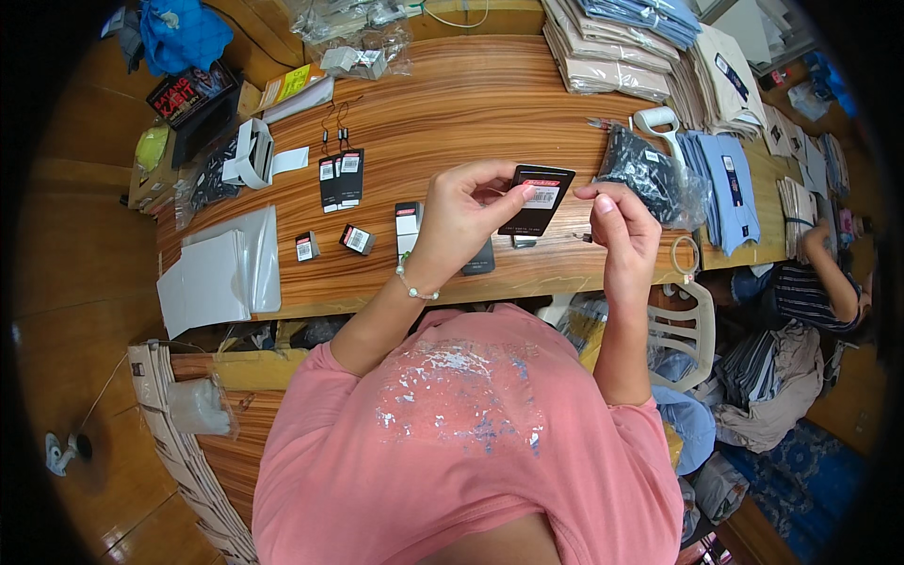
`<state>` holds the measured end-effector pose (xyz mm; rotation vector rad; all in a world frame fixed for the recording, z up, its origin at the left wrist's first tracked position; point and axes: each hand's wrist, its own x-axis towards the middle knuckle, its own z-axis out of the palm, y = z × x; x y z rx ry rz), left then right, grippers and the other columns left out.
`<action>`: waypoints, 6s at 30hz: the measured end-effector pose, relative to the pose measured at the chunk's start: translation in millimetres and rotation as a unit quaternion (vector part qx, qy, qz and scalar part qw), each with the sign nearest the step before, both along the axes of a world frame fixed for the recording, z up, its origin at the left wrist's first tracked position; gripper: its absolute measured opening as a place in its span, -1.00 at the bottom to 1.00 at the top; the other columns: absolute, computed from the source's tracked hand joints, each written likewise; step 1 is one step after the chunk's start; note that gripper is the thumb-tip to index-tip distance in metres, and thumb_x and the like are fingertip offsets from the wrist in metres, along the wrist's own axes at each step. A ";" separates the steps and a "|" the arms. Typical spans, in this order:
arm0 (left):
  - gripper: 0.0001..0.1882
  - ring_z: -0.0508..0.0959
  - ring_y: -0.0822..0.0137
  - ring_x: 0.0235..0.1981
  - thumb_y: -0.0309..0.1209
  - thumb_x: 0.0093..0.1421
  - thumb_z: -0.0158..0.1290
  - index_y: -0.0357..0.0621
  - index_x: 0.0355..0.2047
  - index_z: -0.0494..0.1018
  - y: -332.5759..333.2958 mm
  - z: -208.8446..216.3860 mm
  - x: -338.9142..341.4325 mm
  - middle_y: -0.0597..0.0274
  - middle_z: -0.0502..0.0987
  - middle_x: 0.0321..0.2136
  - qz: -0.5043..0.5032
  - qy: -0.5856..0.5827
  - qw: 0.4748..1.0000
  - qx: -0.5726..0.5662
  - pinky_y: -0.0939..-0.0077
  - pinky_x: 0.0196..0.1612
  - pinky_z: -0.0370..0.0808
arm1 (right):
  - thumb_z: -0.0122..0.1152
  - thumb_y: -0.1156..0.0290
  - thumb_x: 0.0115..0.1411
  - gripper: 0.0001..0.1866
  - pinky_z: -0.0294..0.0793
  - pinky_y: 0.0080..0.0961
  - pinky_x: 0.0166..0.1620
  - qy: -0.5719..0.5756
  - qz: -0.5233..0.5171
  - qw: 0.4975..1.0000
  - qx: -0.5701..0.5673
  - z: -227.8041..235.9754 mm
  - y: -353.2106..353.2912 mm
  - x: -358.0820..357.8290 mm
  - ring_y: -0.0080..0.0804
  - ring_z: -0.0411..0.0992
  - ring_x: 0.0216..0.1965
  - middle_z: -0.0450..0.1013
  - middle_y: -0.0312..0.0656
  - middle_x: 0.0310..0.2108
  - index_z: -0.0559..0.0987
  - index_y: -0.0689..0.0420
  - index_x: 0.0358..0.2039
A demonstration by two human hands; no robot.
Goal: The person attaches plastic security fasteners and hang tags to fabric labels by hand, then places the tagged items into organized stacks on a wooden work surface.
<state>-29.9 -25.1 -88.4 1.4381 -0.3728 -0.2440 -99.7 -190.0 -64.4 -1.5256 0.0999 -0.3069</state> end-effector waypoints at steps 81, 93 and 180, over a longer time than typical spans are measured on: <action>-0.69 0.49 0.25 -0.46 -0.56 -0.16 0.12 -0.27 -0.32 0.46 12.7 38.9 -33.8 0.20 0.45 -0.48 -0.045 -0.484 0.839 0.246 0.49 -0.44 0.45 | 0.09 0.74 -0.09 -0.90 0.25 -0.55 -0.57 -0.259 -0.152 0.909 -0.291 -24.0 31.1 -9.3 -0.33 0.27 -0.65 0.31 -0.11 -0.66 0.44 0.31 -0.51; -0.75 0.50 0.28 -0.47 -0.53 -0.10 0.13 -0.24 -0.34 0.48 13.0 28.9 -22.9 0.21 0.47 -0.47 -0.006 -0.443 0.867 0.227 0.50 -0.44 0.45 | 0.08 0.68 -0.03 -0.97 0.31 -0.55 -0.48 -0.161 -0.038 0.938 -0.304 -6.8 21.1 -4.6 -0.33 0.34 -0.58 0.37 -0.11 -0.59 0.45 0.30 -0.51; -0.54 0.42 0.03 -0.16 -0.40 -0.12 0.20 -0.34 -0.18 0.41 131.2 -121.8 42.5 -0.07 0.45 -0.27 -0.036 -0.117 0.847 0.517 0.31 -0.06 0.33 | -0.05 0.60 0.14 -0.81 0.26 -0.70 -0.38 0.023 0.094 0.984 0.152 -39.7 39.2 7.4 -0.62 0.25 -0.48 0.31 -0.31 -0.52 0.33 0.22 -0.20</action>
